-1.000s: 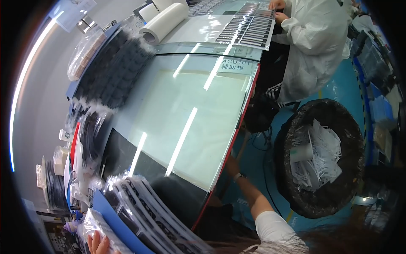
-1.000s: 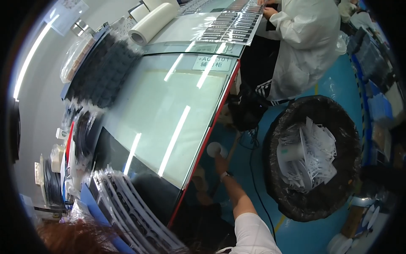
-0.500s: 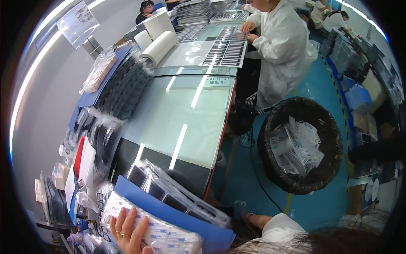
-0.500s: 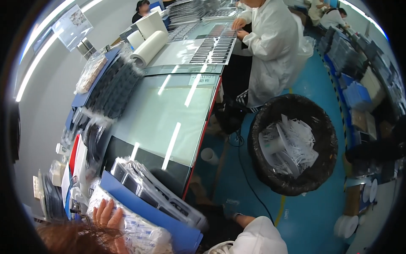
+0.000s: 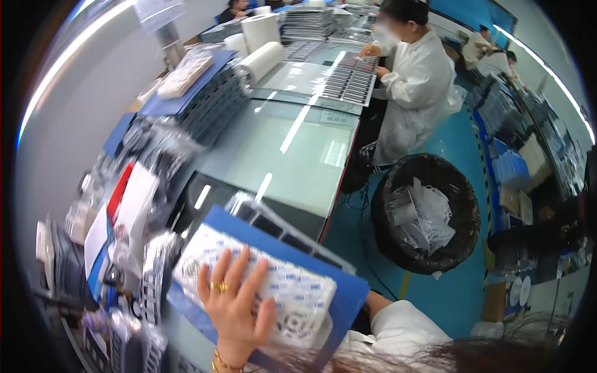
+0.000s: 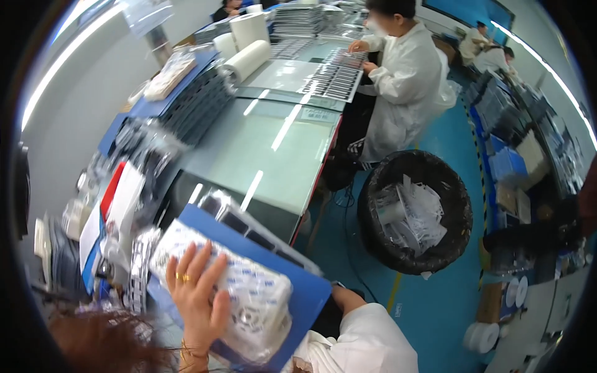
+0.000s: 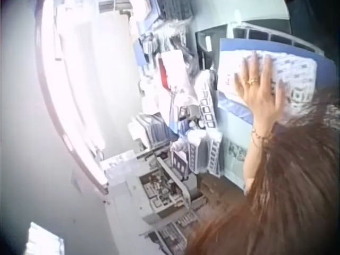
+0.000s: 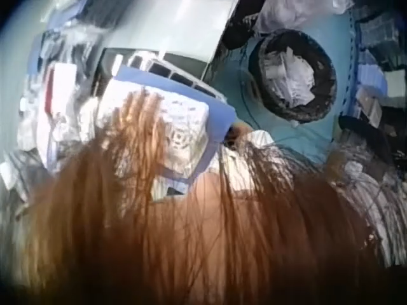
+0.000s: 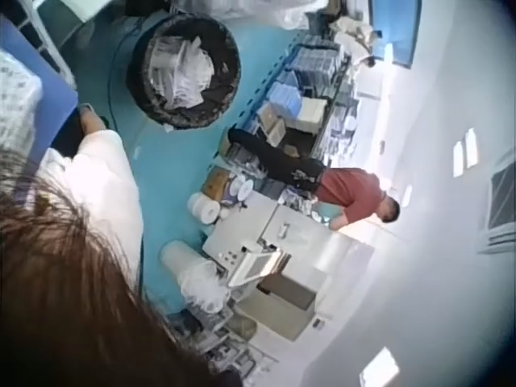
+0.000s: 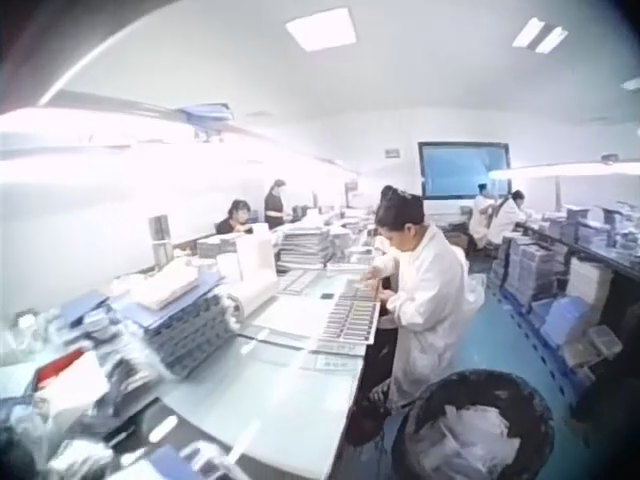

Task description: Inspecting, sorting, and organizing sheets of electronic component labels or stickers on a factory workbench.

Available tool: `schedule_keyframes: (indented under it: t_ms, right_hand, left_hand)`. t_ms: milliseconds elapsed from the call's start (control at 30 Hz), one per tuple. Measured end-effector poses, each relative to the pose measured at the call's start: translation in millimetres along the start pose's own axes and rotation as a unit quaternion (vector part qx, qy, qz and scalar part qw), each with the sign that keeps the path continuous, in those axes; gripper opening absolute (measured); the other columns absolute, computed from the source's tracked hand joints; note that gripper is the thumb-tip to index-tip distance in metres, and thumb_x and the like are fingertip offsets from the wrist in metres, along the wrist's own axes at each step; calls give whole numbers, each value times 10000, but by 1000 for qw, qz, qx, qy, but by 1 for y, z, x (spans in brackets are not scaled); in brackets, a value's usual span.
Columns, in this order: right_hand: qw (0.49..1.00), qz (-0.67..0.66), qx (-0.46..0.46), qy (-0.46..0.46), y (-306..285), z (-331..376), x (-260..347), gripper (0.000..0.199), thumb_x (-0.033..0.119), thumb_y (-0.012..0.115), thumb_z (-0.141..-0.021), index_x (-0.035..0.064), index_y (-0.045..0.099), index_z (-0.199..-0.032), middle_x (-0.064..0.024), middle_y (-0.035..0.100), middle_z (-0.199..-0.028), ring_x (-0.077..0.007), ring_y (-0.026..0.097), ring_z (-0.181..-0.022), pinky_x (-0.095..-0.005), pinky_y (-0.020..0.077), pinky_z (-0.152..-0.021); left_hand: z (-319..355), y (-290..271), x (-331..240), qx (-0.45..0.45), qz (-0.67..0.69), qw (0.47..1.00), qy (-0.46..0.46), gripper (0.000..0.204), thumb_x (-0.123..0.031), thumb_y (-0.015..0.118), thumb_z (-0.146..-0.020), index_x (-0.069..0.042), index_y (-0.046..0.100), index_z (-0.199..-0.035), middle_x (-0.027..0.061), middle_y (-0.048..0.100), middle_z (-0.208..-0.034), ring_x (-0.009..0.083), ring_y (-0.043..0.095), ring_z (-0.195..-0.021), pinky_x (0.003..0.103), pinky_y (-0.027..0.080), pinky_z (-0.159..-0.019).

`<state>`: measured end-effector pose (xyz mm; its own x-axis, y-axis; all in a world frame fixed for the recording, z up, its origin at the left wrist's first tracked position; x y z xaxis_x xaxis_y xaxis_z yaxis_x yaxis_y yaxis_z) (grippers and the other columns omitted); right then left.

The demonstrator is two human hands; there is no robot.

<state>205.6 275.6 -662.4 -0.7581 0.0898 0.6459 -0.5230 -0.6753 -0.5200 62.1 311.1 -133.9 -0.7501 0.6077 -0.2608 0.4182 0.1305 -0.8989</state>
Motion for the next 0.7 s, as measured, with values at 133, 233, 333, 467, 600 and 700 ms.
schedule_keyframes:
  t_ms: [133,233,333,467,600,700]
  right_hand:
    - [993,41,86,-69,-82,15,-12,320,256,542,-990,1,694,-1111,-208,730,-1018,-334,725,-919,-438,593,-737]
    - [976,74,163,-120,-135,-20,85,323,261,542,-994,-1,695,-1106,-204,731,-1014,-328,726,-917,-432,596,-728]
    - [948,112,235,-183,-153,10,57,327,267,542,-998,-3,695,-1102,-199,732,-1010,-322,727,-914,-425,600,-719]
    - [923,122,298,-213,-182,45,12,332,275,542,-1004,-5,696,-1095,-192,734,-1004,-313,728,-911,-417,604,-707]
    - [957,21,289,-32,-256,134,18,368,307,507,-1028,-8,697,-1009,-167,746,-930,-267,740,-825,-374,610,-656]
    - [956,224,54,-180,-333,185,67,205,226,570,-926,56,674,-880,-142,704,-803,-305,714,-733,-406,566,-628]
  left_hand:
    - [18,-11,-2,-63,20,998,-24,418,-284,621,-836,-171,728,-1223,72,647,-1344,307,515,-1330,483,187,-1197]
    - [19,-8,-5,-77,34,996,-8,355,-258,637,-864,-177,736,-1195,71,658,-1326,308,527,-1324,481,209,-1192]
    - [31,-13,-6,-73,48,996,-26,320,-211,609,-899,-143,734,-1185,79,658,-1329,306,516,-1339,477,242,-1179]
    - [48,-14,-12,-123,51,990,-40,330,-176,701,-883,-108,707,-1207,121,611,-1373,336,507,-1344,483,315,-1156]
    - [108,-11,9,-196,23,964,-177,474,-132,697,-904,-29,580,-1352,193,482,-1492,359,438,-1393,459,307,-1165]
    - [148,4,19,-270,87,911,-299,575,-204,586,-994,-29,411,-1513,146,393,-1578,318,347,-1461,455,248,-1193]
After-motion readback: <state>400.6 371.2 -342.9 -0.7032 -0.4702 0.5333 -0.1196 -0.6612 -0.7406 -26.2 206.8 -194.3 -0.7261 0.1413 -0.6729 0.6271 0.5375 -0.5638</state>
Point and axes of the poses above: each hand's wrist, its own z-axis away from the middle knuckle, its own y-axis out of the palm, x = y × z, the point moved 1 cm from there along -z, towards the middle knuckle
